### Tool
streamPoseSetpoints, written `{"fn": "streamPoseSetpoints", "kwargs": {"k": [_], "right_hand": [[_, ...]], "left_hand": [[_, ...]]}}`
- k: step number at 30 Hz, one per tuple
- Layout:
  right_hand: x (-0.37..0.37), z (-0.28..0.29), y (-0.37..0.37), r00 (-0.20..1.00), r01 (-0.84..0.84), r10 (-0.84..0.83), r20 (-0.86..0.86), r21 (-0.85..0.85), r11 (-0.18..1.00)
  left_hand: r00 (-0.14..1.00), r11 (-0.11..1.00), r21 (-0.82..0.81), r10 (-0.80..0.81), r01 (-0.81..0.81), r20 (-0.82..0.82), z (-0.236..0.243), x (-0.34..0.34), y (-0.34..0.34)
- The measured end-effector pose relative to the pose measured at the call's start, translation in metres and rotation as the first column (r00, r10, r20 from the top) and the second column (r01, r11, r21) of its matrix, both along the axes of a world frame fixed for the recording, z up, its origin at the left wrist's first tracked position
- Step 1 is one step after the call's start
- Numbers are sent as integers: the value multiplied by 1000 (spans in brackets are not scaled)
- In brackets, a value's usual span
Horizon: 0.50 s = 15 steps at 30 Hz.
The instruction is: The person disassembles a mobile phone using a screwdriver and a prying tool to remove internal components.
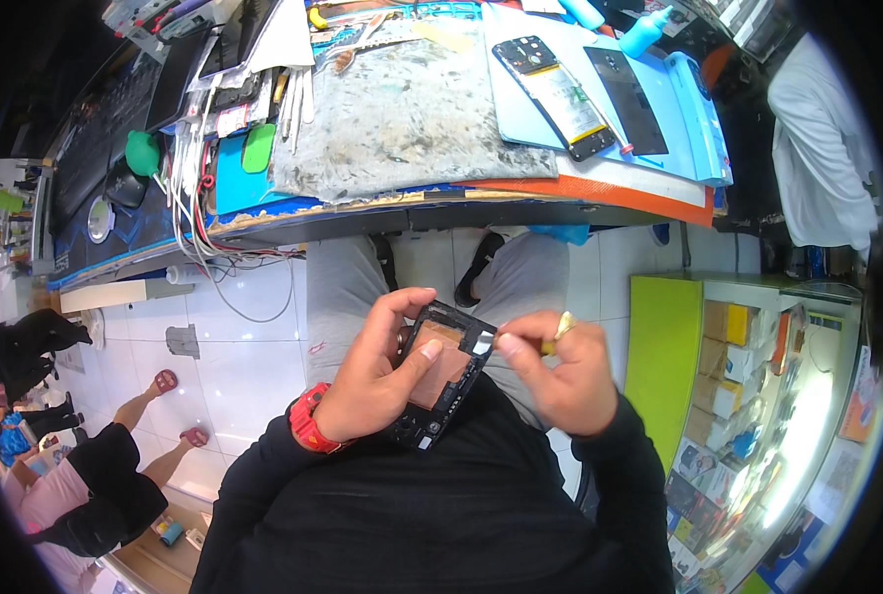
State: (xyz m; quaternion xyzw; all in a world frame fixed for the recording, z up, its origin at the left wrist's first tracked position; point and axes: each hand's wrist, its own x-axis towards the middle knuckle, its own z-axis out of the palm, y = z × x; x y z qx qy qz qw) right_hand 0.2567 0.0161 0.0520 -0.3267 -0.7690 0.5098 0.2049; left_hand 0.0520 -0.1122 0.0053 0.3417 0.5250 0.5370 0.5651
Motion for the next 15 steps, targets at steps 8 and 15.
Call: {"fn": "streamPoseSetpoints", "kwargs": {"k": [8,15], "right_hand": [[-8,-21,-22,999,51,-52,12,49,998],[-9,-32,-30,991,125,-126,-52,-9,992]], "left_hand": [[997,998,-43,42,-45,-67,1,1,-4],[994,999,-30,35,-38,-106,1,2,-3]]}}
